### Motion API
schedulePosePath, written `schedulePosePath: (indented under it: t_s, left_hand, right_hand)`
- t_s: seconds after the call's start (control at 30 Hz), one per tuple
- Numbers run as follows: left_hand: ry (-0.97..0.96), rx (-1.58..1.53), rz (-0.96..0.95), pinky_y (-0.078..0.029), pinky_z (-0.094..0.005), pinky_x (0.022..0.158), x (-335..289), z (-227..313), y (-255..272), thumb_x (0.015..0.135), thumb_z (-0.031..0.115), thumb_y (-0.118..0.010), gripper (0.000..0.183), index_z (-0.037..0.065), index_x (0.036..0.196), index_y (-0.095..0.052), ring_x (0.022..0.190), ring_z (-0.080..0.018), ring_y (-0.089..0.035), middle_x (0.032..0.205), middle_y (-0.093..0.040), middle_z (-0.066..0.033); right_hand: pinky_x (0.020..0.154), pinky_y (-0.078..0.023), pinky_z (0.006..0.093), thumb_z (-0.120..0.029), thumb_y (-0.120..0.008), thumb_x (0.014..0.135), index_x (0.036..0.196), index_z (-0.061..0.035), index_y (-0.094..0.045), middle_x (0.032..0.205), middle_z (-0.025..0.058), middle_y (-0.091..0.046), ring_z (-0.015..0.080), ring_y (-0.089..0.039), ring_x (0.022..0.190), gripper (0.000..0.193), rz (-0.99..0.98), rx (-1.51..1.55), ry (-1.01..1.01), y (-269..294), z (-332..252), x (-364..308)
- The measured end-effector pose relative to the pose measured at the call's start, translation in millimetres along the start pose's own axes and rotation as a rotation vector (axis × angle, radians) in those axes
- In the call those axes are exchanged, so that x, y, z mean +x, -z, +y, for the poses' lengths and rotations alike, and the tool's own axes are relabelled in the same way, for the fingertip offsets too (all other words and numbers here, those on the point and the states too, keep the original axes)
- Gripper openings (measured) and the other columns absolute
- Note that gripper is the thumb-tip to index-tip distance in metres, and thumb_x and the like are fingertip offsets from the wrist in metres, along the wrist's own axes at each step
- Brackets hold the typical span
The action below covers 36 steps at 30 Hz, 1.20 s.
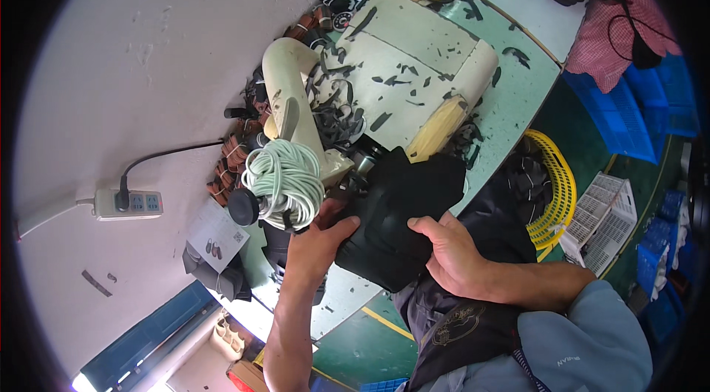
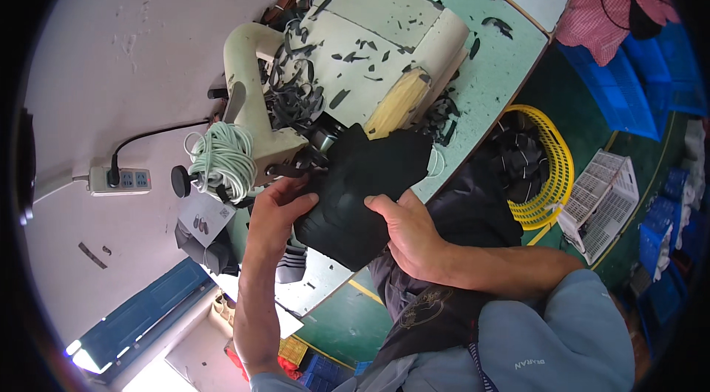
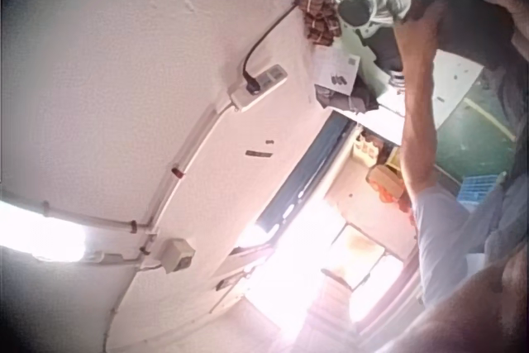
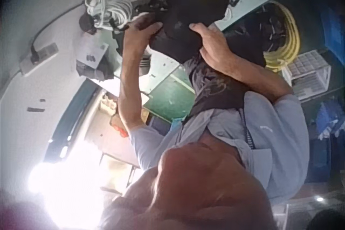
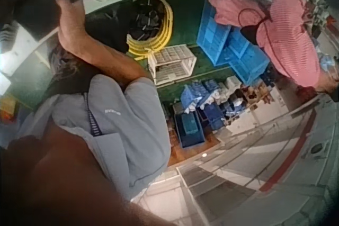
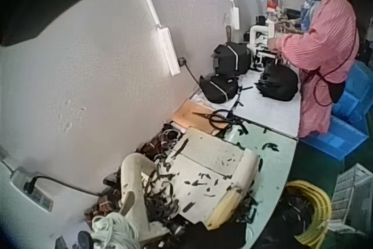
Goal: The person shaves the edges of black shoe components using an industrial edge-trimming machine.
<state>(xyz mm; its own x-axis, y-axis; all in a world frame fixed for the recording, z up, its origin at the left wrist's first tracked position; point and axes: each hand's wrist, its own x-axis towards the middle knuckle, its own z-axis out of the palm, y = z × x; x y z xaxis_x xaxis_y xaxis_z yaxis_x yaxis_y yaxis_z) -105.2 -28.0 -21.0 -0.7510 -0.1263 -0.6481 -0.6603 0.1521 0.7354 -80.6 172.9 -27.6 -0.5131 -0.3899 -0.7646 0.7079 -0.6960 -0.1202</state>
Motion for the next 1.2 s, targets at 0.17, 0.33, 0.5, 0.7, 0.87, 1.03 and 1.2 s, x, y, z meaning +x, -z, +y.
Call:
schedulePosePath:
  t_s: [0.17,0.33,0.5,0.7,0.87,1.03,1.2]
  left_hand:
    - [0.002,0.353,0.141,-0.047,-0.0210,0.067,12.6,4.0,-9.2,0.083,0.020,-0.073,0.028,-0.007,0.092,-0.070,0.069,-0.0072,-0.060,0.078,-0.069,-0.0032]
    - [0.093,0.069,0.041,-0.047,-0.0269,0.079,5.0,-0.9,-0.3,0.078,0.015,-0.076,0.030,-0.002,0.101,-0.066,0.086,-0.0130,-0.061,0.093,-0.067,-0.0062]
    - [0.075,0.213,0.081,-0.048,-0.0254,0.080,7.3,10.9,-9.1,0.081,0.013,-0.073,0.032,-0.004,0.107,-0.065,0.087,-0.0123,-0.062,0.096,-0.069,-0.0076]
    - [-0.051,-0.100,0.052,-0.050,-0.0244,0.080,1.9,-7.7,-2.8,0.084,0.006,-0.070,0.031,-0.005,0.112,-0.064,0.088,-0.0108,-0.064,0.102,-0.069,-0.0101]
    - [0.092,0.162,0.070,-0.046,-0.0290,0.089,12.4,4.6,-9.8,0.080,0.011,-0.073,0.033,-0.004,0.108,-0.065,0.098,-0.0171,-0.062,0.101,-0.068,-0.0090]
    - [0.033,-0.042,0.064,-0.045,-0.0288,0.089,-0.9,-10.4,-2.2,0.081,0.015,-0.074,0.038,-0.003,0.112,-0.064,0.096,-0.0157,-0.062,0.104,-0.068,-0.0083]
    - [0.175,0.146,0.115,-0.045,-0.0247,0.087,-0.3,-2.5,-7.9,0.081,0.024,-0.075,0.037,0.002,0.110,-0.068,0.092,-0.0120,-0.061,0.099,-0.068,-0.0045]
  right_hand:
    - [0.090,-0.053,0.0351,-0.004,-0.053,0.091,0.118,-0.0022,-0.054,0.112,0.0089,-0.064,0.0188,-0.064,0.102,0.027,-0.068,0.064,0.048,-2.0,9.3,-4.3]
    - [0.085,-0.054,0.0341,-0.003,-0.053,0.090,0.112,-0.0007,-0.057,0.106,0.0088,-0.066,0.0188,-0.066,0.096,0.022,-0.053,0.010,0.015,4.6,-0.3,7.3]
    - [0.082,-0.055,0.0340,-0.003,-0.054,0.090,0.106,0.0009,-0.059,0.103,0.0098,-0.066,0.0191,-0.066,0.095,0.018,-0.041,0.068,0.022,0.9,7.6,-1.0]
    - [0.085,-0.055,0.0342,-0.002,-0.053,0.090,0.107,0.0013,-0.059,0.105,0.0088,-0.066,0.0184,-0.066,0.095,0.019,-0.027,0.009,-0.013,8.3,-3.7,8.7]
    - [0.085,-0.054,0.0330,-0.003,-0.054,0.090,0.107,0.0017,-0.059,0.104,0.0094,-0.066,0.0178,-0.066,0.095,0.018,-0.061,0.078,-0.015,-0.1,-2.3,-1.1]
    - [0.086,-0.054,0.0334,-0.002,-0.053,0.089,0.109,0.0018,-0.059,0.104,0.0087,-0.066,0.0171,-0.065,0.096,0.021,-0.038,0.054,0.039,7.1,-6.4,8.3]
    - [0.090,-0.051,0.0339,-0.002,-0.054,0.088,0.109,-0.0002,-0.058,0.105,0.0073,-0.065,0.0171,-0.064,0.098,0.021,-0.093,0.042,-0.007,12.1,1.4,1.6]
